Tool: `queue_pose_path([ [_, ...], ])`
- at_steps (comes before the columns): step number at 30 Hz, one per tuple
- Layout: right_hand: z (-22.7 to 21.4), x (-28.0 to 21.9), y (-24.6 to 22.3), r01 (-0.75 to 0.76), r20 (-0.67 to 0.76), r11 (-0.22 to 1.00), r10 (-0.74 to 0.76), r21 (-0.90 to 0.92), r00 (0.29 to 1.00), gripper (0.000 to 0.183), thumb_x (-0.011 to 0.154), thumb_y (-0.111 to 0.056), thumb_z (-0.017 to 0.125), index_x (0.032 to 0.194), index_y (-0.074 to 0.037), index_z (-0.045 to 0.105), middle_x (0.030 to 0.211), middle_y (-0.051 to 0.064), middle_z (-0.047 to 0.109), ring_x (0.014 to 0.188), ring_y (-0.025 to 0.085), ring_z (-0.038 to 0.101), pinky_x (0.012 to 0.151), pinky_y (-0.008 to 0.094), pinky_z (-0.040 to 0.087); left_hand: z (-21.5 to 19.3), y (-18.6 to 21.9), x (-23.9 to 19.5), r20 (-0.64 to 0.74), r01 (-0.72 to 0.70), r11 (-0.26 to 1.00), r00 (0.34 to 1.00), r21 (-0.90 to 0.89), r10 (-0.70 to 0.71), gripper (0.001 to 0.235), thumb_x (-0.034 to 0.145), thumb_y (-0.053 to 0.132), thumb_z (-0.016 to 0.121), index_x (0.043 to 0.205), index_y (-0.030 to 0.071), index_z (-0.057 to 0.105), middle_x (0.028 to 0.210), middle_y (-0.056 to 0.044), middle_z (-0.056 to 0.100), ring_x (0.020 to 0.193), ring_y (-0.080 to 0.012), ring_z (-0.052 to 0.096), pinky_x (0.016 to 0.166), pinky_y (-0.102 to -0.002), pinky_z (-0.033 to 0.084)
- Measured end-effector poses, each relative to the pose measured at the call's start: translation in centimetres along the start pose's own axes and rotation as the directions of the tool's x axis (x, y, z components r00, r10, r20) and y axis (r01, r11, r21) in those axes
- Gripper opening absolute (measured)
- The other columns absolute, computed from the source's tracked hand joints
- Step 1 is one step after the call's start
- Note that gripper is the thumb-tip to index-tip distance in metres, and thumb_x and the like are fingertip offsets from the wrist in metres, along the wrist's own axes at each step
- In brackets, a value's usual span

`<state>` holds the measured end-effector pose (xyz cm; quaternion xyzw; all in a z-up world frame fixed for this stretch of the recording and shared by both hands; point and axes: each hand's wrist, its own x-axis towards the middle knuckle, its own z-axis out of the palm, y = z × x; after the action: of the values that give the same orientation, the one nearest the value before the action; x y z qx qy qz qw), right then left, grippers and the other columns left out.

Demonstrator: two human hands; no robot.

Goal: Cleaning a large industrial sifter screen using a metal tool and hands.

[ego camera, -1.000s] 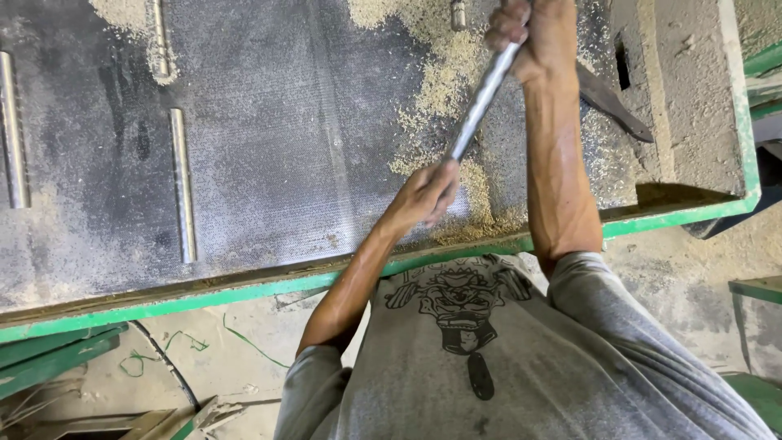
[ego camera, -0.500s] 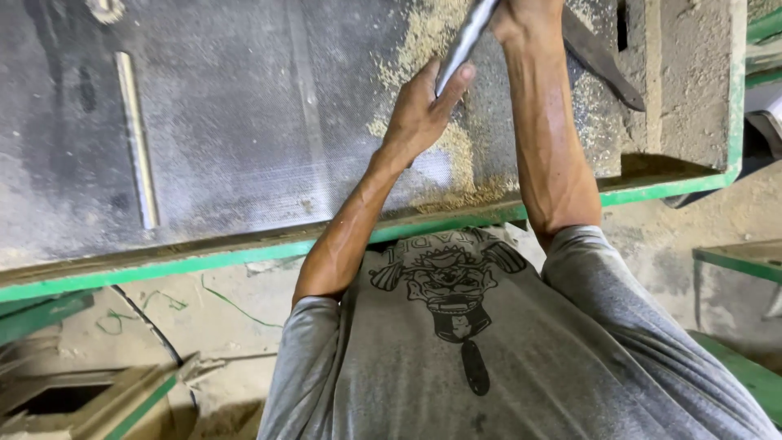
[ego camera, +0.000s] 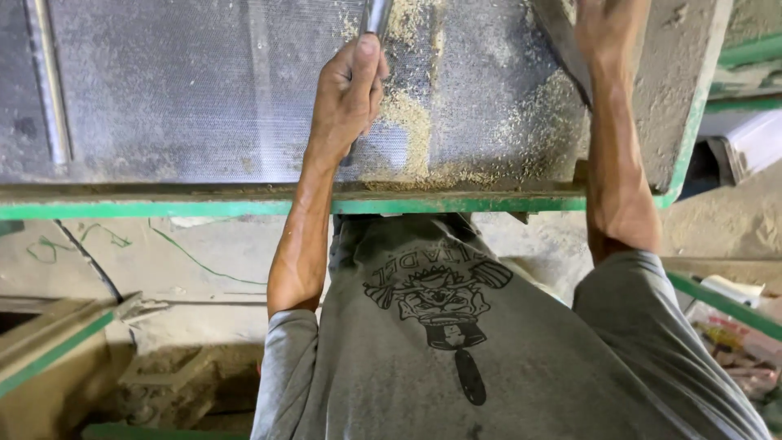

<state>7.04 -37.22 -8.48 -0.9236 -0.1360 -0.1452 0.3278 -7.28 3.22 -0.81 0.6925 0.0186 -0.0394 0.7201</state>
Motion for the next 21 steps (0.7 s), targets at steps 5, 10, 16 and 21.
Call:
queue_pose_path([
  [5, 1.2, -1.6, 2.3, 0.237, 0.008, 0.656, -0.333, -0.717, 0.943, 0.073, 0.102, -0.057, 0.066, 0.143, 0.001, 0.050, 0.130, 0.025, 0.063, 0.109, 0.034, 0.065, 0.081, 0.039, 0.062, 0.3, 1.0, -1.4, -0.047, -0.072, 0.996, 0.996, -0.056, 0.070, 0.052, 0.104, 0.057, 0.057, 0.128, 0.010, 0.058, 0.059, 0.006, 0.047, 0.041, -0.0033, 0.046, 0.032, -0.022, 0.043],
  [10, 5.4, -5.2, 6.6, -0.347, 0.374, 0.806, 0.545, -0.479, 0.751, 0.058, 0.103, -0.030, 0.069, 0.151, -0.015, 0.040, 0.144, 0.022, 0.053, 0.126, 0.039, 0.056, 0.101, 0.057, 0.053, -1.7, -1.6, -1.4, -0.082, -0.084, 0.990, 0.994, -0.110, 0.075, 0.048, 0.108, 0.050, 0.060, 0.124, 0.005, 0.059, 0.066, 0.003, 0.048, 0.045, -0.0049, 0.049, 0.035, -0.023, 0.044],
  [16, 5.3, -5.9, 2.4, 0.066, 0.226, 0.943, 0.010, -0.326, 0.974, 0.046, 0.117, -0.022, 0.065, 0.148, 0.003, 0.042, 0.127, 0.027, 0.059, 0.109, 0.035, 0.064, 0.085, 0.045, 0.062, -5.9, -0.3, -2.1, -0.115, -0.066, 0.970, 0.993, -0.232, 0.040, 0.048, 0.109, 0.054, 0.050, 0.116, 0.007, 0.057, 0.061, 0.004, 0.048, 0.042, -0.0044, 0.046, 0.035, -0.023, 0.041],
  [21, 6.9, -5.2, -13.8, 0.007, 0.610, 0.997, 0.045, -0.083, 0.791, 0.040, 0.118, -0.030, 0.063, 0.149, -0.006, 0.053, 0.097, 0.016, 0.069, 0.065, 0.023, 0.064, 0.049, 0.034, 0.056, -8.2, -1.7, -3.7, -0.223, 0.007, 0.997, 0.974, -0.079, -0.024, 0.045, 0.104, 0.052, 0.059, 0.108, 0.007, 0.058, 0.057, 0.004, 0.046, 0.040, -0.0058, 0.046, 0.034, -0.026, 0.043],
])
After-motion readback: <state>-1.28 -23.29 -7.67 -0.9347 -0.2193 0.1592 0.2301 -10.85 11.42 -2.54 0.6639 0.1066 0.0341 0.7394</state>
